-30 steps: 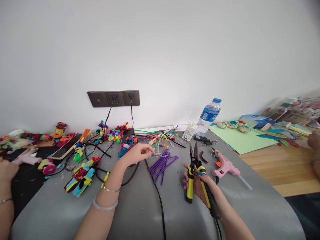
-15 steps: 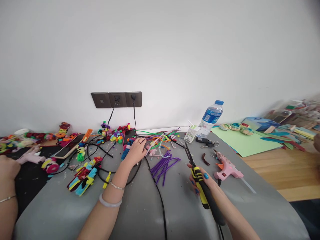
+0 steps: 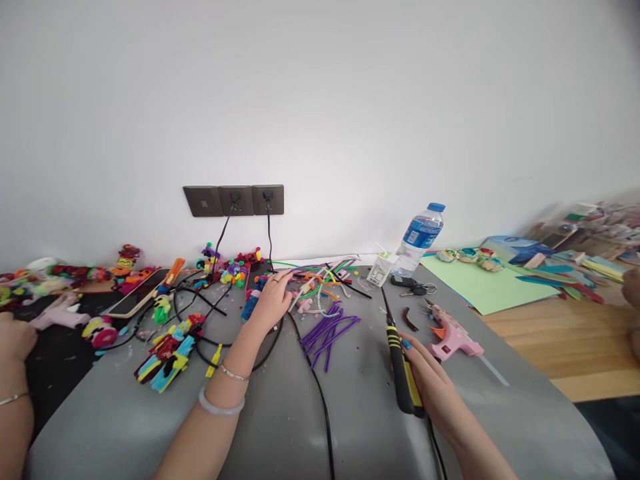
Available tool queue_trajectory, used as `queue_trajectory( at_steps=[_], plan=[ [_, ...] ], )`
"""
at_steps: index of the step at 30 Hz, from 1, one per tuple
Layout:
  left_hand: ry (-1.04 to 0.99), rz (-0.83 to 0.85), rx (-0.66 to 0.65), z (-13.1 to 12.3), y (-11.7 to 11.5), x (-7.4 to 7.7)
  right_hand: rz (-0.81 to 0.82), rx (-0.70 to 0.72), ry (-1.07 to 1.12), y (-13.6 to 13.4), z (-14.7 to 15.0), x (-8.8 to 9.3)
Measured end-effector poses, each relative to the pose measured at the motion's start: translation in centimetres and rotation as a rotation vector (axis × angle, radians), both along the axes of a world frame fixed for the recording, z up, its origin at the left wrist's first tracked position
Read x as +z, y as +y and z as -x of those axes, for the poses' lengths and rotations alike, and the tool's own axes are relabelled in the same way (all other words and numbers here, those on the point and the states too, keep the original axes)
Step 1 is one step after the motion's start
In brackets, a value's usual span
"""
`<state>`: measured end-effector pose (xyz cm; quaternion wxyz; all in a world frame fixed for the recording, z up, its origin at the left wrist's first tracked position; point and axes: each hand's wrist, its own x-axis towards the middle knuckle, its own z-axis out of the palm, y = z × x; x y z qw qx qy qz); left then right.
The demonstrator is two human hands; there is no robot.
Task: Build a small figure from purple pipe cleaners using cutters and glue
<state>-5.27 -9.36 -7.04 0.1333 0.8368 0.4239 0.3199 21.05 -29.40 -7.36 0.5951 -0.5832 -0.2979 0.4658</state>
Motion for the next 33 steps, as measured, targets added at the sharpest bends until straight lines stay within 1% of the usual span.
queue_trajectory(
  at_steps=[2,5,7,9,11,13,15,17,20,23,26,29,31,33],
  plan=[
    [-0.119,-0.044,0.028,0.1,-0.1,0.8,0.030,-0.025,-0.030,-0.2,0.1,0.2],
    [-0.271,-0.119,0.067,0.3,-0.5,2.2,0.056,0.017,-0.086,-0.2,0.1,0.3],
    [-0.354,-0.125,0.083,0.4,-0.8,3.0,0.086,0.044,-0.137,0.0,-0.1,0.2],
    [-0.403,-0.092,0.105,0.6,-1.1,3.4,0.100,0.043,-0.165,0.2,-0.2,0.0],
    [-0.462,-0.030,0.133,0.7,-1.2,3.4,0.099,0.046,-0.159,0.2,-0.2,-0.2],
    [-0.576,0.068,0.145,0.7,-1.1,3.3,0.083,0.067,-0.139,0.3,-0.4,-0.3],
    [-0.761,0.193,0.145,0.7,-0.9,3.2,0.063,0.091,-0.135,0.3,-0.5,-0.4],
    [-0.977,0.300,0.163,0.7,-0.5,3.3,0.051,0.082,-0.176,0.3,-0.7,-0.6],
    [-1.228,0.352,0.221,0.8,-0.2,3.6,0.018,0.011,-0.303,0.5,-0.6,-1.0],
    [-1.346,0.352,0.256,1.2,0.1,3.8,-0.025,-0.005,-0.389,0.6,-0.2,-1.3],
    [-1.504,0.413,0.238,1.8,0.4,3.9,-0.039,0.026,-0.443,0.5,0.5,-1.4],
    [-1.637,0.444,0.221,2.4,0.9,3.9,-0.046,-0.014,-0.549,0.4,1.0,-1.6],
    [-1.668,0.472,0.215,2.6,1.0,3.9,-0.060,-0.044,-0.606,0.4,1.3,-1.6],
    [-1.632,0.523,0.188,2.4,1.0,3.9,-0.084,-0.053,-0.629,0.6,1.5,-1.5]
  ],
)
